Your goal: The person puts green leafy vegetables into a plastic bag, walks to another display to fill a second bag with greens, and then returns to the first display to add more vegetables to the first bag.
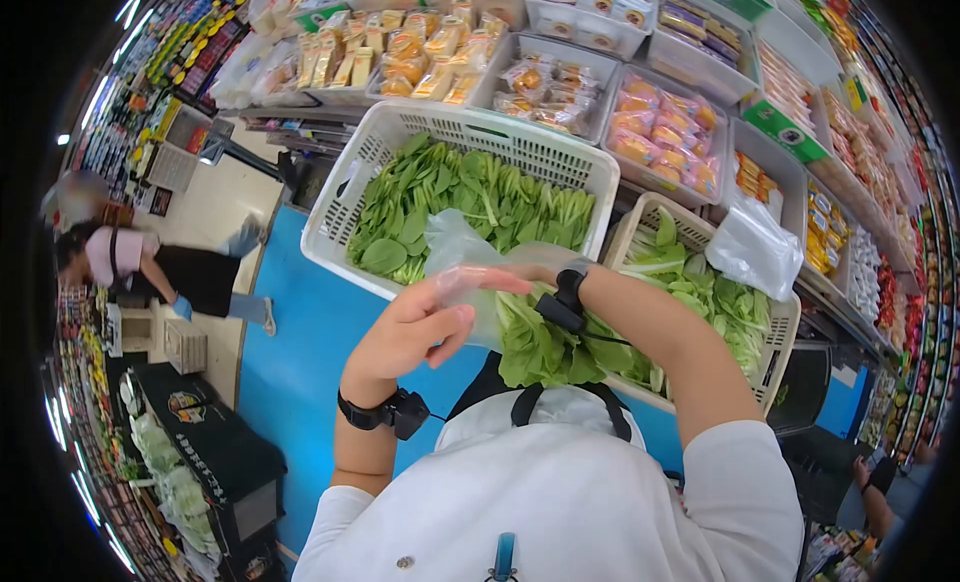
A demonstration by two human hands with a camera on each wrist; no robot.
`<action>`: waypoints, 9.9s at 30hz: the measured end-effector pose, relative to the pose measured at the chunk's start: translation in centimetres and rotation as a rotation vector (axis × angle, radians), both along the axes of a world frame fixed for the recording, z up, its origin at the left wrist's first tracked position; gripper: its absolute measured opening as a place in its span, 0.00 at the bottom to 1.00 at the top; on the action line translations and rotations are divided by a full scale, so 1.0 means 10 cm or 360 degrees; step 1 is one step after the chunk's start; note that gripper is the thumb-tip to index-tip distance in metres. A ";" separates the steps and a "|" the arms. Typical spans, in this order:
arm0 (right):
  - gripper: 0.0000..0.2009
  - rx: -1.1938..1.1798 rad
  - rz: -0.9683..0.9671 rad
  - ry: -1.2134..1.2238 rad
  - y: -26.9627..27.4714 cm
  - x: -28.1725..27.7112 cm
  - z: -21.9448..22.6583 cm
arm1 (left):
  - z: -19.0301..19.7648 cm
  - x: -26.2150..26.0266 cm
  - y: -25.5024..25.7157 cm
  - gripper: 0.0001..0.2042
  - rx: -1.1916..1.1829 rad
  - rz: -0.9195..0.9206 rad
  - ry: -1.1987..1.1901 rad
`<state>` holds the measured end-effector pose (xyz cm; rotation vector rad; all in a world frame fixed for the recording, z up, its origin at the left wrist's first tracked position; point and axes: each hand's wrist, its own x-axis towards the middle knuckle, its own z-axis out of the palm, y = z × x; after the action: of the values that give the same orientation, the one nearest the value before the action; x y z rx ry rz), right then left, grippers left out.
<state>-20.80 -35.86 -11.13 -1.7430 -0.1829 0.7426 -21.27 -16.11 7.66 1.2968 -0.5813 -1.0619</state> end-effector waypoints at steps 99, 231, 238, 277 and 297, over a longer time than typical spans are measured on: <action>0.12 0.1844 -0.2690 -0.1664 -2.33 -3.54 0.88 | -0.88 -0.14 -0.44 0.30 -0.0704 0.0011 0.0501; 0.35 0.0545 -0.3000 -0.1421 -3.09 -4.07 0.45 | -0.67 -0.06 -0.51 0.17 0.0400 0.0814 -0.0081; 0.40 0.0731 -0.2900 -0.1314 -2.88 -3.94 0.43 | -0.68 -0.16 -0.44 0.16 0.0363 0.0788 -0.0071; 0.28 0.0032 -0.2779 0.0134 -5.00 -4.49 -1.33 | -0.76 -0.52 -0.83 0.17 0.0632 0.0836 -0.0045; 0.44 0.1127 -0.0651 0.0031 -2.33 -1.57 0.72 | -0.70 -0.19 -0.58 0.23 -0.0060 0.0573 -0.0144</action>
<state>-36.51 -59.17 -3.88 -1.0462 -0.0577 0.3287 -23.18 -21.90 0.64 1.3599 -0.4121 -0.6956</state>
